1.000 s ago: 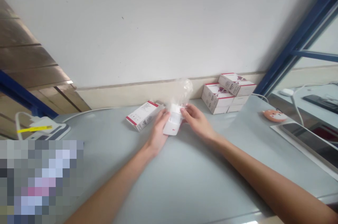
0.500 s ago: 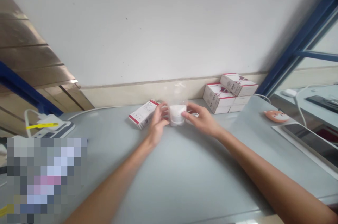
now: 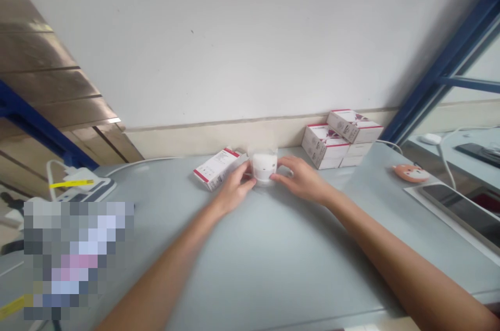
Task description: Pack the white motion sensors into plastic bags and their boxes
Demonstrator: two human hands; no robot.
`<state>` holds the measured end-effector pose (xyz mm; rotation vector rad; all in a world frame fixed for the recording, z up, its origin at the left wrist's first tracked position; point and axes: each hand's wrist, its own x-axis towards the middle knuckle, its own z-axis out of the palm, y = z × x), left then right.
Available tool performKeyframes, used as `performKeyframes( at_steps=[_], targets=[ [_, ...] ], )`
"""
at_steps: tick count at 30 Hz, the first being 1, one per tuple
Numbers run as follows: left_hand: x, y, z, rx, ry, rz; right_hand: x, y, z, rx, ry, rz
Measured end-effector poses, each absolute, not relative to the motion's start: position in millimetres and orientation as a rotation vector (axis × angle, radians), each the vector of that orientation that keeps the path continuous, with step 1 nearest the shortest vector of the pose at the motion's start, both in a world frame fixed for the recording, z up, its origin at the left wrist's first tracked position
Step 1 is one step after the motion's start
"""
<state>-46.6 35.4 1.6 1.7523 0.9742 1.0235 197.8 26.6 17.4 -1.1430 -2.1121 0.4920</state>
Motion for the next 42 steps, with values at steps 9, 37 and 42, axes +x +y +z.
performKeyframes(
  at_steps=[9,37,42],
  targets=[
    [-39.2,33.0,-2.3,1.793,1.0,1.002,197.0,28.2,8.8,-1.186,-2.295,0.299],
    [-30.9,33.1,14.9,1.088,0.955,1.304,183.7,14.5,19.3,-1.218,-2.237,0.493],
    [-32.0,34.8,19.9,0.679,0.753,1.304,177.9,9.7,22.4,-1.16,-2.034,0.679]
  ],
)
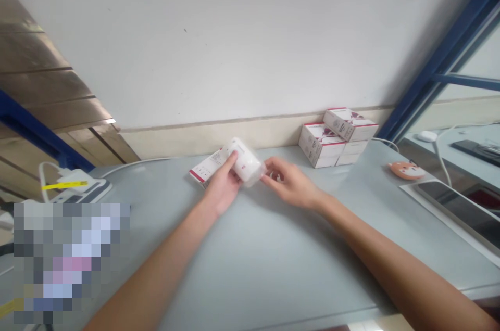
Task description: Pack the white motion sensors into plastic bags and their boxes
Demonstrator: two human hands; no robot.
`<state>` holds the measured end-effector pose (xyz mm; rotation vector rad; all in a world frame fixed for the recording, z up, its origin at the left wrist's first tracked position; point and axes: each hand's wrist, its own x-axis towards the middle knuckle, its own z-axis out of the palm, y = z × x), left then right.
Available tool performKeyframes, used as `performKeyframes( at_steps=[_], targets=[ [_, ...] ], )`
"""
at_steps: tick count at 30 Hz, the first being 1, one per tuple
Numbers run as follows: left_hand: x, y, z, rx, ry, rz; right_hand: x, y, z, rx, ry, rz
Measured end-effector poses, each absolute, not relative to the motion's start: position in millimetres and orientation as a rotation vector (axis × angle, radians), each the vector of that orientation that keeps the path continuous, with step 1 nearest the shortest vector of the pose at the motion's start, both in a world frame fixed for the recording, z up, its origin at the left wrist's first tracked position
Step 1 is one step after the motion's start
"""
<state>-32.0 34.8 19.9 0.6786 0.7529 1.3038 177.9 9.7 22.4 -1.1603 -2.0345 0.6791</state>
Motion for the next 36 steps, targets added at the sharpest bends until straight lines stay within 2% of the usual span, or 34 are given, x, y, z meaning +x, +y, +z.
performKeyframes(
  at_steps=[12,14,19,21,28,36],
  targets=[
    [-26.9,27.9,30.2,0.502,0.749,1.285,175.1,14.2,18.5,-1.344,-1.827,0.62],
    [-26.4,27.9,29.4,0.503,0.754,1.283,174.0,13.3,20.0,-1.287,-1.726,0.755],
    [-24.6,26.6,27.0,0.537,0.736,1.33,168.8,6.9,25.0,-1.002,-1.398,1.412],
    [-22.6,24.3,26.8,0.553,0.727,1.325,164.4,5.1,24.1,-0.971,-1.325,1.54],
    [-17.8,19.0,25.0,0.652,0.7,1.287,153.4,10.2,11.5,-0.917,-1.17,1.448],
    [-18.7,23.6,22.7,0.519,0.722,1.332,157.7,9.2,14.6,-1.047,-1.032,1.55]
  ],
)
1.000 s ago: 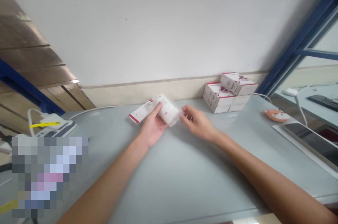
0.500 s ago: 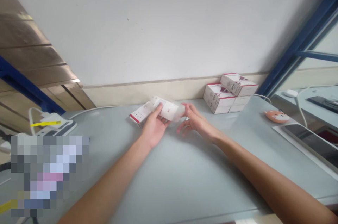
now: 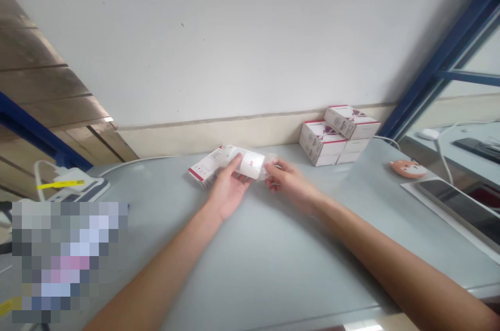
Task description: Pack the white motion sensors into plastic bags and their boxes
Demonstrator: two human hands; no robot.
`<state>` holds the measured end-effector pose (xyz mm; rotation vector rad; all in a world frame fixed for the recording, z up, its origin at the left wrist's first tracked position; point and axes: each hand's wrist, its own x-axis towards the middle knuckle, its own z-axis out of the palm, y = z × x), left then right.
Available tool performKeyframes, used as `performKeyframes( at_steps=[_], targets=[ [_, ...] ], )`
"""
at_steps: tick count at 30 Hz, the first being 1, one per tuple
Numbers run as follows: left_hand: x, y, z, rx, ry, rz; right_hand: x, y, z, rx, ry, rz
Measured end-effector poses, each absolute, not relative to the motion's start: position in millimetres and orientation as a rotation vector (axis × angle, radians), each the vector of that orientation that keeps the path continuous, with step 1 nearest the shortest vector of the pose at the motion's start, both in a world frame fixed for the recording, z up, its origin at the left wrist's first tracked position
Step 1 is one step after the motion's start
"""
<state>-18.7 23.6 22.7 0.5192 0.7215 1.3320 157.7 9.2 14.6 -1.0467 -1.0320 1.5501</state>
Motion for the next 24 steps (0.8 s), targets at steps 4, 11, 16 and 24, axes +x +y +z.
performKeyframes(
  at_steps=[4,11,16,24],
  targets=[
    [-19.8,23.8,23.4,0.595,0.706,1.339,156.1,7.0,16.4,-0.973,-1.099,1.573],
    [-18.5,22.4,23.5,0.667,0.651,1.29,154.2,8.4,16.3,-0.948,-0.968,1.444],
    [-20.4,18.6,26.3,0.857,0.582,1.224,158.4,7.2,26.4,-0.917,-0.749,1.484],
    [-24.2,19.1,25.2,0.972,0.658,1.241,166.8,11.0,37.1,-0.79,-0.448,1.693]
  ],
)
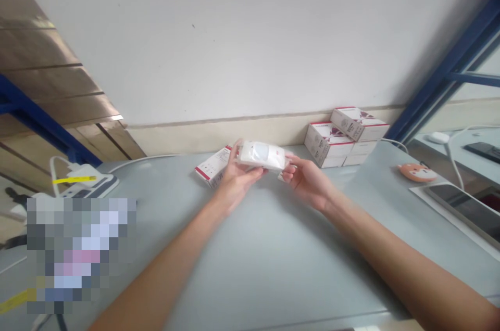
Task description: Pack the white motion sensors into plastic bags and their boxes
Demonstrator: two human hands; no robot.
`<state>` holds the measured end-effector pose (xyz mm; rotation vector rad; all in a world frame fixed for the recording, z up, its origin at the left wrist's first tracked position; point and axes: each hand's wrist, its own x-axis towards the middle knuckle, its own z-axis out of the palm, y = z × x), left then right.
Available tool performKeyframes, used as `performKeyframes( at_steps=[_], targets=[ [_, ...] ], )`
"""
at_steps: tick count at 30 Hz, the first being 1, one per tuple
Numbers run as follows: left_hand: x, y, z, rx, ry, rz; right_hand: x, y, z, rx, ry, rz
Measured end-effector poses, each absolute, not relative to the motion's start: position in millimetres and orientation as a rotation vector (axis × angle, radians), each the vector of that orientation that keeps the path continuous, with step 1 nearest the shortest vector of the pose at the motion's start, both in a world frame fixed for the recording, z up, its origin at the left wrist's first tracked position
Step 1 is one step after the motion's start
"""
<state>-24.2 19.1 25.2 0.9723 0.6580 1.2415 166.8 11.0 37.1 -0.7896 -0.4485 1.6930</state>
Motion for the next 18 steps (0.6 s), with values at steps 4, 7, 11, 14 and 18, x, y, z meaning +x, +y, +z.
performKeyframes(
  at_steps=[4,7,11,14,18],
  targets=[
    [-31.9,21.7,25.6,1.164,0.799,1.232,171.2,13.0,36.9,-0.787,-0.422,1.728],
    [-35.3,26.3,19.3,1.408,0.932,1.276,174.0,14.4,36.7,-0.803,-0.468,1.731],
    [-35.5,33.2,9.3,1.704,0.908,1.473,176.0,15.6,37.2,-0.809,-0.573,1.728],
    [-36.5,34.2,6.9,1.843,0.95,1.556,176.2,16.3,35.3,-0.814,-0.645,1.729],
    [-37.8,30.2,10.4,2.011,1.023,1.568,175.2,18.1,29.3,-0.856,-0.701,1.716]
  ],
)
